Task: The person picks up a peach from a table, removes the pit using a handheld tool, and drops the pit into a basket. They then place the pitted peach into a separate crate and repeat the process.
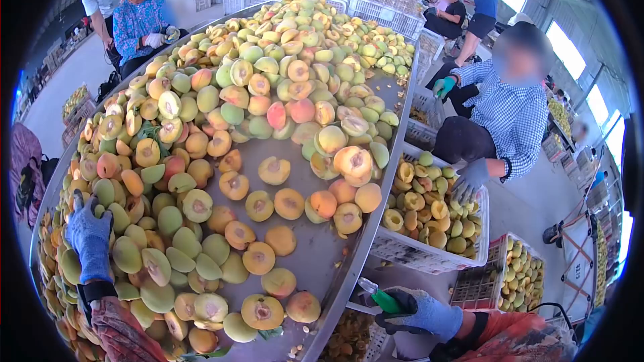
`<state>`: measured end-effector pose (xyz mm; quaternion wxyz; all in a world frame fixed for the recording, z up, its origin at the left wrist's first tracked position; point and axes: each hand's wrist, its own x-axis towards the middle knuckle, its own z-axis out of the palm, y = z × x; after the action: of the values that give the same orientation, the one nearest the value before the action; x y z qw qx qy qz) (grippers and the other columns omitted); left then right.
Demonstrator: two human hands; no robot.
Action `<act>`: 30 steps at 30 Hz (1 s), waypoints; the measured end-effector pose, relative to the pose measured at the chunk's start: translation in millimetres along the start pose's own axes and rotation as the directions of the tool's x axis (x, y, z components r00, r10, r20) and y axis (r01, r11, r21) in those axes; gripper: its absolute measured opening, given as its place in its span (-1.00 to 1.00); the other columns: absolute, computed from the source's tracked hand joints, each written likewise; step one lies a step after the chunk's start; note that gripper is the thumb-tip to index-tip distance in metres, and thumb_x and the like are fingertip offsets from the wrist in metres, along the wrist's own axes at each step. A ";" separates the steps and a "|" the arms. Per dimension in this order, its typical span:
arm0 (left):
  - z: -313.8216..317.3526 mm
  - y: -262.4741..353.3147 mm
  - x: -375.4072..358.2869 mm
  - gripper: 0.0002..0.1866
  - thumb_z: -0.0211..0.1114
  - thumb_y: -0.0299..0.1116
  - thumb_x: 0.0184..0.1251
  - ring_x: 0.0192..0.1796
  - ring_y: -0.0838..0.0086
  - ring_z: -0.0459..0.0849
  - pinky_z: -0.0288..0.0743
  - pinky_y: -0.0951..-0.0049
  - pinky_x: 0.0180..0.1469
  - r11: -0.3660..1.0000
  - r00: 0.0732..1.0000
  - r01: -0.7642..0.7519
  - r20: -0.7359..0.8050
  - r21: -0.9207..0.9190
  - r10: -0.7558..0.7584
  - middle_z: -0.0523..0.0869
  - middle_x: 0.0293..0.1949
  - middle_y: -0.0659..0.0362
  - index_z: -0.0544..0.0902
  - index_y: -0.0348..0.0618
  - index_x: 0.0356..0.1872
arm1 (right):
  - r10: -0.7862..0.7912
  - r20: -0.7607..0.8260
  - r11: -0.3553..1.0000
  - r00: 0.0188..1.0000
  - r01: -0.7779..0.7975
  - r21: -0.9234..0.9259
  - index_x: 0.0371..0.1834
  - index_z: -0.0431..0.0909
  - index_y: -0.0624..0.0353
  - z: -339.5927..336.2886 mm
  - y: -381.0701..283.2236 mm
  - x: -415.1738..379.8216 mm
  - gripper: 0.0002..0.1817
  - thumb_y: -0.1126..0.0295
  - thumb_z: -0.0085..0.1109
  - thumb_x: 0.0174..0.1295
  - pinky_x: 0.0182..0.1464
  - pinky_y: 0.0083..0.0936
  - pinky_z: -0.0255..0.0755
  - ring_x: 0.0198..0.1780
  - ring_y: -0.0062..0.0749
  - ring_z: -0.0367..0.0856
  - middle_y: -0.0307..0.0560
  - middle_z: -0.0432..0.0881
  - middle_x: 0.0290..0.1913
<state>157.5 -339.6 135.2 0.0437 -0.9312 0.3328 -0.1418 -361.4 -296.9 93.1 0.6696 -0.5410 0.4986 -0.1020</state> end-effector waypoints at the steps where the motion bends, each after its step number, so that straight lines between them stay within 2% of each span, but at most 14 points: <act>1: -5.6 -5.3 -1.0 -0.47 0.32 -0.15 0.00 0.13 0.16 0.49 0.38 0.22 0.13 0.998 0.998 -0.027 0.048 -0.063 0.030 0.31 0.33 0.21 0.55 0.07 0.09 | 0.007 0.015 1.000 1.000 -0.007 -0.003 0.22 0.30 0.17 -1.5 6.2 4.0 -0.38 0.23 0.29 0.11 0.12 -0.47 0.32 0.06 -0.37 0.47 -0.03 0.51 0.05; 5: 11.9 -18.9 -24.3 -0.47 0.32 -0.18 -0.01 0.15 0.20 0.47 0.30 0.19 0.20 0.985 0.987 -0.158 0.000 -0.067 0.158 0.44 0.23 0.23 0.53 0.11 0.10 | 0.006 0.058 0.985 0.998 0.004 -0.173 0.20 0.32 0.18 19.3 -5.3 14.2 -0.38 0.19 0.29 0.11 0.10 -0.45 0.33 0.01 -0.36 0.49 -0.01 0.52 0.00; 7: 6.5 -14.0 -49.0 -0.45 0.29 -0.16 0.01 0.26 0.15 0.34 0.21 0.12 0.28 0.985 0.987 -0.151 0.046 -0.085 0.155 0.38 0.28 0.27 0.51 0.14 0.13 | -0.333 0.075 0.896 0.940 0.340 -0.286 0.20 0.31 0.19 25.4 0.8 8.6 -0.38 0.17 0.29 0.11 0.07 -0.46 0.35 -0.06 -0.34 0.51 -0.01 0.53 -0.05; 9: -14.5 -2.6 -78.5 -0.44 0.28 -0.16 0.00 0.29 0.12 0.29 0.16 0.02 0.29 0.990 0.986 -0.113 0.112 -0.083 0.122 0.32 0.32 0.26 0.50 0.09 0.14 | -0.271 0.085 0.909 0.959 0.284 -0.305 0.21 0.31 0.20 27.3 -9.3 -10.2 -0.37 0.18 0.30 0.11 0.03 -0.48 0.38 -0.10 -0.37 0.53 -0.02 0.54 -0.06; 11: 8.8 -11.3 -102.8 -0.43 0.26 -0.16 -0.01 0.29 0.10 0.28 0.12 -0.03 0.31 0.970 0.970 -0.240 0.015 -0.047 0.241 0.27 0.34 0.22 0.50 0.03 0.13 | -0.195 0.137 0.917 0.971 0.230 -0.325 0.21 0.31 0.21 29.5 -7.0 -31.1 -0.37 0.19 0.30 0.11 -0.01 -0.51 0.40 -0.14 -0.40 0.54 -0.04 0.55 -0.06; 13: 30.5 -14.2 -128.0 -0.49 0.22 -0.15 0.01 0.21 -0.02 0.35 0.19 0.05 0.28 0.935 0.974 -0.212 0.014 -0.285 0.225 0.42 0.21 0.10 0.52 -0.03 0.07 | -0.271 0.067 0.916 0.960 0.279 -0.288 0.19 0.33 0.20 27.7 12.9 -50.4 -0.40 0.28 0.32 0.10 -0.11 -0.57 0.44 -0.17 -0.54 0.54 -0.11 0.57 -0.05; 14: 51.7 -20.4 -142.1 -0.51 0.19 -0.16 0.03 0.17 -0.04 0.39 0.23 0.09 0.25 0.887 0.953 -0.300 -0.144 -0.350 0.266 0.48 0.14 0.10 0.52 0.00 0.06 | -0.221 0.054 0.959 0.974 0.227 -0.168 0.17 0.35 0.20 32.8 9.7 -64.4 -0.43 0.33 0.33 0.09 -0.11 -0.59 0.44 -0.16 -0.59 0.53 -0.14 0.58 -0.05; 15: 48.3 -22.5 -160.6 -0.51 0.16 -0.13 0.05 0.17 0.01 0.40 0.24 0.07 0.24 0.910 0.959 -0.280 -0.056 -0.306 0.276 0.48 0.14 0.11 0.52 0.05 0.07 | -0.162 0.039 0.985 0.986 0.164 -0.056 0.16 0.37 0.20 36.4 3.6 -79.3 -0.44 0.38 0.34 0.08 -0.10 -0.61 0.44 -0.15 -0.64 0.53 -0.17 0.58 -0.05; 16: 27.9 -20.7 -180.0 -0.51 0.17 -0.07 0.07 0.19 0.06 0.38 0.20 0.08 0.28 0.947 0.956 -0.150 0.200 -0.285 0.212 0.46 0.18 0.21 0.52 0.16 0.10 | -0.156 0.103 0.984 0.982 0.163 -0.066 0.16 0.37 0.20 39.5 6.0 -90.7 -0.44 0.38 0.34 0.08 -0.10 -0.61 0.44 -0.15 -0.64 0.53 -0.17 0.58 -0.05; 18: 29.1 -25.4 -221.3 -0.44 0.22 0.01 0.03 0.27 0.09 0.30 0.14 -0.22 0.21 0.932 0.928 -0.301 0.164 -0.200 0.335 0.37 0.26 0.27 0.49 0.26 0.15 | -0.127 0.075 0.988 0.989 0.120 0.098 0.13 0.39 0.21 43.3 9.8 -111.5 -0.47 0.43 0.33 0.07 -0.03 -0.61 0.42 -0.12 -0.66 0.53 -0.20 0.60 -0.07; 23: 8.9 -28.2 -273.3 -0.37 0.24 -0.03 0.04 0.29 0.12 0.30 0.09 -0.34 0.19 0.920 0.919 -0.227 0.243 -0.320 0.311 0.20 0.38 0.20 0.39 0.28 0.23 | -0.250 0.114 0.961 0.962 0.260 -0.089 0.12 0.40 0.22 40.9 26.2 -134.3 -0.48 0.40 0.34 0.07 0.02 -0.59 0.41 -0.11 -0.62 0.54 -0.16 0.61 -0.07; 27: 10.6 -46.6 -283.8 -0.52 0.20 -0.13 0.12 0.27 0.19 0.37 0.21 -0.04 0.25 0.854 0.924 -0.310 0.077 -0.418 0.373 0.33 0.30 0.10 0.50 0.23 0.14 | -0.240 0.136 0.935 0.961 0.266 -0.233 0.11 0.41 0.23 37.7 27.1 -129.8 -0.48 0.37 0.34 0.07 0.02 -0.55 0.41 -0.10 -0.59 0.54 -0.10 0.62 -0.09; 28: 6.8 -57.7 -283.9 -0.62 0.22 -0.24 0.15 0.16 0.19 0.50 0.34 0.21 0.21 0.741 0.921 -0.333 -0.032 -0.583 0.388 0.52 0.15 0.06 0.57 0.14 0.05 | -0.235 0.142 0.939 0.961 0.263 -0.221 0.11 0.41 0.23 35.9 29.0 -122.5 -0.48 0.37 0.34 0.07 0.02 -0.55 0.41 -0.10 -0.59 0.54 -0.10 0.62 -0.09; 30: -15.0 -79.1 -279.2 -0.66 0.19 -0.57 0.18 0.02 0.46 0.60 0.47 0.52 0.03 0.387 0.981 -0.092 -0.018 -0.918 0.192 0.65 -0.02 0.09 0.55 -0.25 0.03 | -0.200 0.176 0.957 0.964 0.231 -0.176 0.11 0.40 0.26 32.7 35.8 -106.0 -0.46 0.37 0.35 0.04 0.01 -0.53 0.41 -0.09 -0.56 0.54 -0.04 0.62 -0.11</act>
<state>-5.0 -101.6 97.8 -0.4461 -0.7762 0.4317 0.1103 -401.5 -190.8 119.9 0.6353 -0.6616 0.3898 -0.0826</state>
